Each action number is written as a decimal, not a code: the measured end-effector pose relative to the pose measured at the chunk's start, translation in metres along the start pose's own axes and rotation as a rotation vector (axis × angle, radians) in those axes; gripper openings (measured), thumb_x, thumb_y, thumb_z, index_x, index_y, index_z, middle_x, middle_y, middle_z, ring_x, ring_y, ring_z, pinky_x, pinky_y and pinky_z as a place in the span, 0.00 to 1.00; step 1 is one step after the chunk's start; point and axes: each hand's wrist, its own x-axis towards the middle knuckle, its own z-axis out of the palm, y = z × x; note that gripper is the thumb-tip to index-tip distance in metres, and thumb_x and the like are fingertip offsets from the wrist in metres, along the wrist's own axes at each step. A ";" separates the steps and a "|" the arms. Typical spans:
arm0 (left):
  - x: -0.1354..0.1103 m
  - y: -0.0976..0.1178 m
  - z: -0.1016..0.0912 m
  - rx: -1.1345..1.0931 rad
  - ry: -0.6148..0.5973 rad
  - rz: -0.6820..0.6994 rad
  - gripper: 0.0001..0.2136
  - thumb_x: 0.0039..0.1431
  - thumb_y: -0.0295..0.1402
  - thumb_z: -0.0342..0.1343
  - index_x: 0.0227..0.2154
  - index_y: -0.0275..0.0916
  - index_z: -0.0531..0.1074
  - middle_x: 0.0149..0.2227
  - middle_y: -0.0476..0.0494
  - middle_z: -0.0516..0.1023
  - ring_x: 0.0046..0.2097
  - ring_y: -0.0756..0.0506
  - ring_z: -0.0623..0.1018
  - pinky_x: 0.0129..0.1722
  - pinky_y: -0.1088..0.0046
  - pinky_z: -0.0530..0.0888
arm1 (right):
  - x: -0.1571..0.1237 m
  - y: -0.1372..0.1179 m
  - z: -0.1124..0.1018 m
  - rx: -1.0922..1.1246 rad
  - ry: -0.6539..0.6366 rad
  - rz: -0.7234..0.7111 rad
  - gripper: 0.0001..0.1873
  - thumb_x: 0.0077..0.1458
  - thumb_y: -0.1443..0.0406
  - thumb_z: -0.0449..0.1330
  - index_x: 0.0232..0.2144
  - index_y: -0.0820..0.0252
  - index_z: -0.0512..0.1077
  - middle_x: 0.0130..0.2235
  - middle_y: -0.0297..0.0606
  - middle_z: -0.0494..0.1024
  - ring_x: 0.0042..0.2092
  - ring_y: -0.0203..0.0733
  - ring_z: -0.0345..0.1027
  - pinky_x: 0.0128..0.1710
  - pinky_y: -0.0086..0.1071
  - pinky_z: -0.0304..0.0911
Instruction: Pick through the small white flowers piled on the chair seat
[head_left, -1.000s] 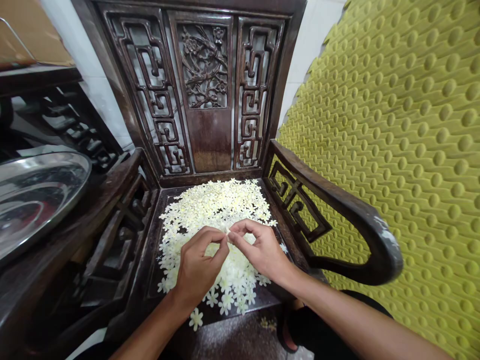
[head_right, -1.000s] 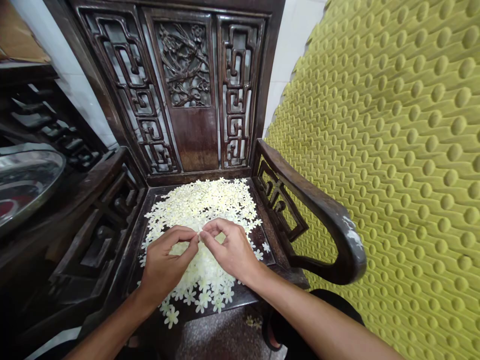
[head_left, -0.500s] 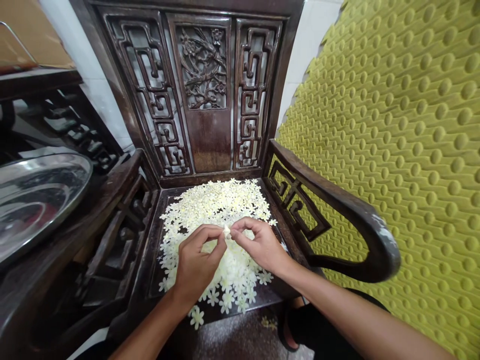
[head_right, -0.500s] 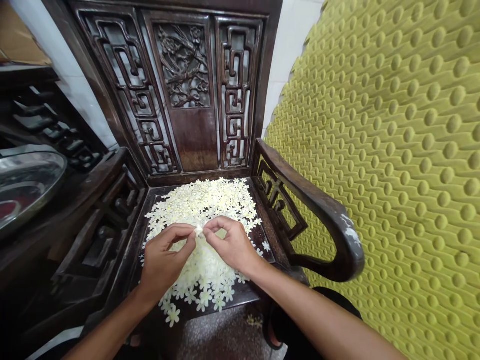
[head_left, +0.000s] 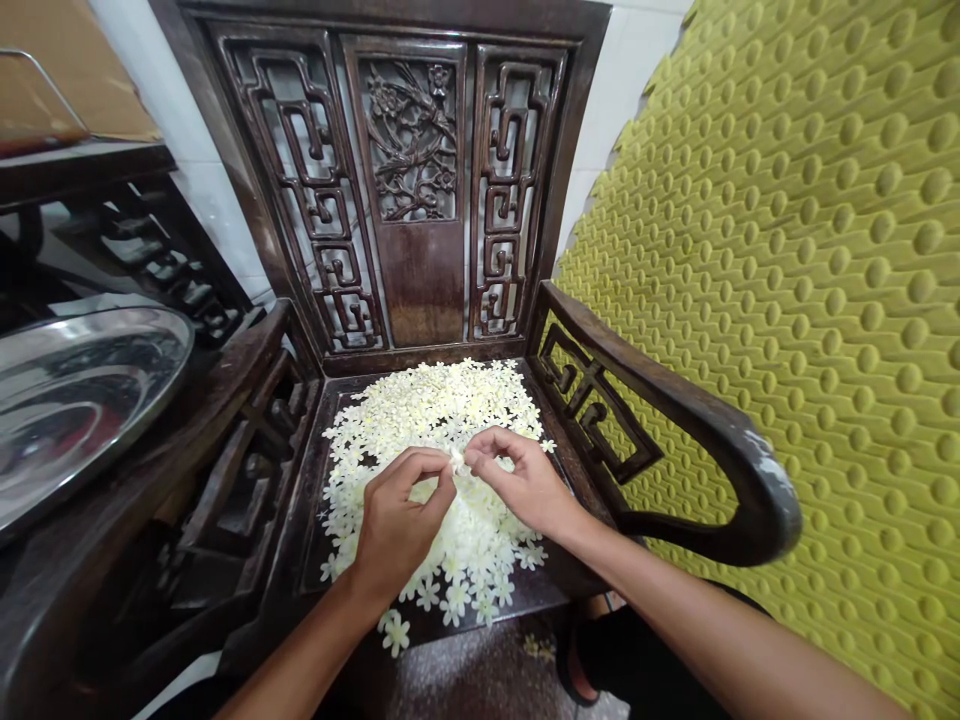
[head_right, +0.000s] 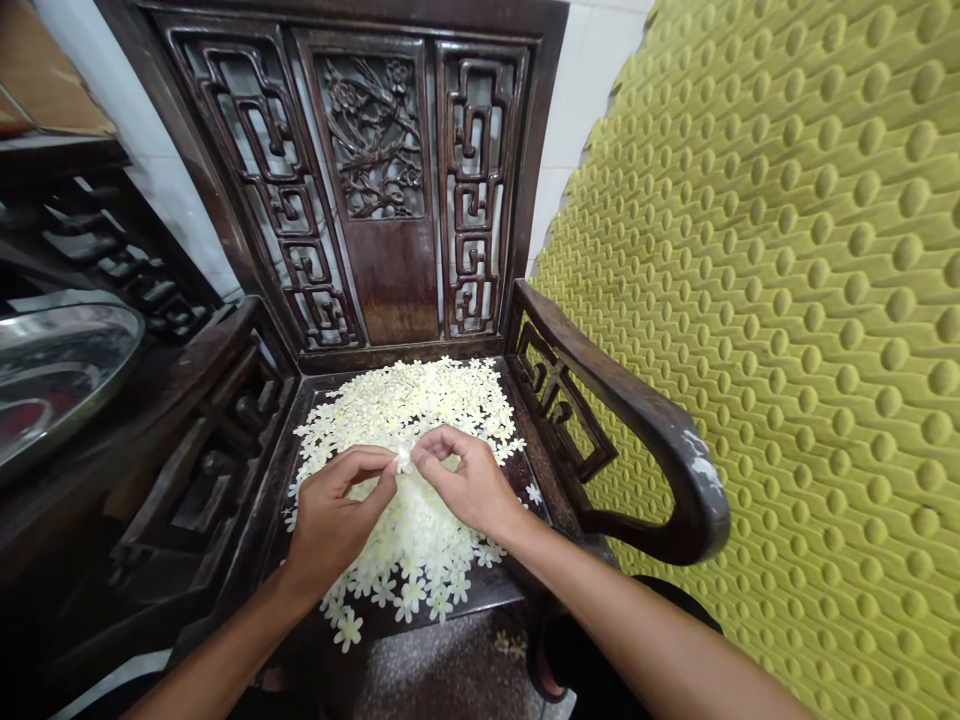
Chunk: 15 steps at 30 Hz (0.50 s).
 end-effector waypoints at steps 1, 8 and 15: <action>0.000 0.000 0.000 0.006 -0.007 0.013 0.04 0.60 0.26 0.57 0.32 0.41 0.76 0.34 0.46 0.79 0.38 0.46 0.78 0.43 0.68 0.75 | 0.000 0.000 0.000 0.011 -0.018 0.001 0.07 0.59 0.61 0.61 0.33 0.59 0.75 0.30 0.33 0.74 0.35 0.38 0.67 0.38 0.31 0.63; 0.001 -0.005 0.000 -0.021 -0.017 -0.041 0.03 0.60 0.27 0.57 0.31 0.40 0.75 0.34 0.45 0.79 0.38 0.46 0.78 0.41 0.69 0.75 | 0.000 0.004 -0.003 0.000 -0.035 -0.010 0.10 0.61 0.62 0.59 0.30 0.60 0.75 0.28 0.34 0.76 0.33 0.38 0.69 0.37 0.32 0.64; 0.001 -0.005 0.002 -0.043 -0.024 -0.028 0.04 0.59 0.28 0.57 0.32 0.41 0.76 0.34 0.45 0.80 0.38 0.45 0.79 0.41 0.69 0.76 | -0.003 0.005 0.001 -0.041 -0.033 -0.024 0.06 0.59 0.64 0.60 0.33 0.59 0.75 0.31 0.34 0.77 0.35 0.38 0.70 0.38 0.31 0.65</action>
